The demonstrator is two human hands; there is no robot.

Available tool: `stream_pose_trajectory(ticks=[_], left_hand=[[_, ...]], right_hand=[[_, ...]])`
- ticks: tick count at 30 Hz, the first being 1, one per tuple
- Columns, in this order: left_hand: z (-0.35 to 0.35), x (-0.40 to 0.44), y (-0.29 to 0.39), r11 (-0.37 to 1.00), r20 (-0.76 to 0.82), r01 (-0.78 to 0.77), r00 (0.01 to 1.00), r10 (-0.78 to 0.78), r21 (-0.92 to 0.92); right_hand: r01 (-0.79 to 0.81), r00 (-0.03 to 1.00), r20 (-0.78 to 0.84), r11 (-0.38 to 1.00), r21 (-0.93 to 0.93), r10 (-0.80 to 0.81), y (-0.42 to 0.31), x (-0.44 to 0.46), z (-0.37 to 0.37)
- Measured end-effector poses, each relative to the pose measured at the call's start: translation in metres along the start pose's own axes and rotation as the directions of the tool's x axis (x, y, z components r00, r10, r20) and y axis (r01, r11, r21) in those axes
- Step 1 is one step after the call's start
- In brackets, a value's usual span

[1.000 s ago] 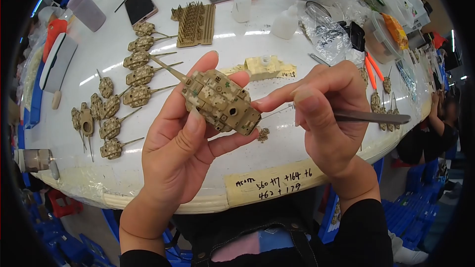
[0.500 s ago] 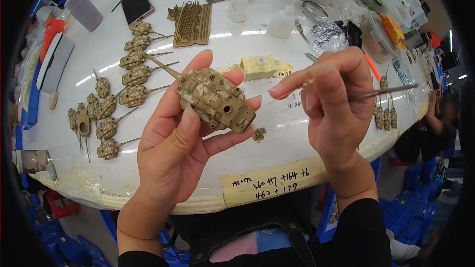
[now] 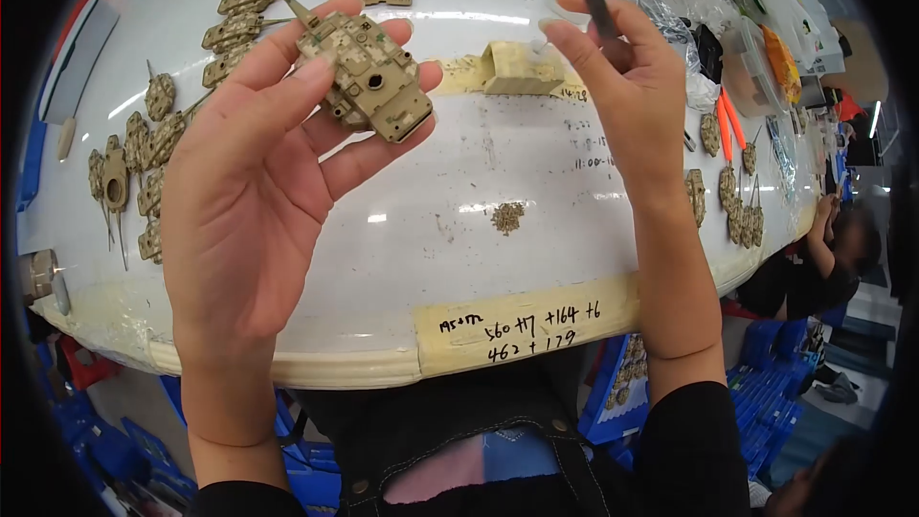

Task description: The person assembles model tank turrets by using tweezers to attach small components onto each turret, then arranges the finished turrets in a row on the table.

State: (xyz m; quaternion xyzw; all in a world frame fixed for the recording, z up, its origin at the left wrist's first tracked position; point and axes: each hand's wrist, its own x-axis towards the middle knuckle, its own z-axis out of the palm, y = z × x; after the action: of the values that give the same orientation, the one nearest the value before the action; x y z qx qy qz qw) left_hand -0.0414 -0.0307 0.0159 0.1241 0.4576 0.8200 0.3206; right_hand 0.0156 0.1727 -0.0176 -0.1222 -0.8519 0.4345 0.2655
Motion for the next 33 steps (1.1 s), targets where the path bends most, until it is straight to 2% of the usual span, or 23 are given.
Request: stream_pose_trajectory(ticks=[4,5,8,9,10,14,20,24,30,33], left_hand=[[-0.003,0.0,-0.001,0.996,-0.021,-0.034,0.999,0.036,0.088],[-0.004,0.0,-0.001,0.995,-0.029,-0.034,0.999,0.037,0.089],[-0.005,-0.002,-0.001,0.991,-0.051,-0.05,0.997,0.057,0.125],[-0.005,-0.001,-0.002,0.989,-0.054,-0.055,0.997,0.063,0.136],[-0.005,-0.001,-0.002,0.989,-0.053,-0.053,0.997,0.061,0.137],[-0.008,-0.002,-0.002,0.963,-0.057,-0.12,0.989,0.137,0.242],[0.001,0.0,-0.006,0.959,-0.077,-0.137,0.984,0.16,0.248],[-0.006,-0.001,-0.01,0.981,-0.105,-0.16,0.98,0.172,0.113],[-0.001,-0.003,-0.011,0.974,-0.055,-0.094,0.993,0.107,0.205],[0.002,-0.005,-0.01,0.958,-0.022,-0.08,0.996,0.09,0.274]], right_hand=[[0.143,0.99,-0.052,0.951,0.273,-0.133,-0.024,-0.009,-0.008],[0.141,0.99,-0.046,0.95,0.278,-0.133,-0.028,-0.011,-0.007],[-0.051,0.973,0.229,0.955,0.294,-0.018,-0.036,-0.021,-0.004],[-0.114,0.949,0.315,0.952,0.286,0.019,-0.037,-0.023,-0.005],[-0.116,0.949,0.314,0.951,0.286,0.021,-0.037,-0.025,-0.006],[-0.053,0.897,0.443,0.994,0.094,0.006,-0.036,-0.029,-0.007],[-0.126,0.885,0.447,0.991,-0.045,0.133,-0.038,-0.033,-0.002],[-0.114,0.875,0.466,0.991,-0.07,0.134,-0.034,-0.035,0.003],[-0.103,0.858,0.494,0.989,-0.105,0.142,-0.035,-0.032,0.002],[-0.302,0.888,0.429,0.912,0.278,0.163,-0.037,-0.026,-0.007]])
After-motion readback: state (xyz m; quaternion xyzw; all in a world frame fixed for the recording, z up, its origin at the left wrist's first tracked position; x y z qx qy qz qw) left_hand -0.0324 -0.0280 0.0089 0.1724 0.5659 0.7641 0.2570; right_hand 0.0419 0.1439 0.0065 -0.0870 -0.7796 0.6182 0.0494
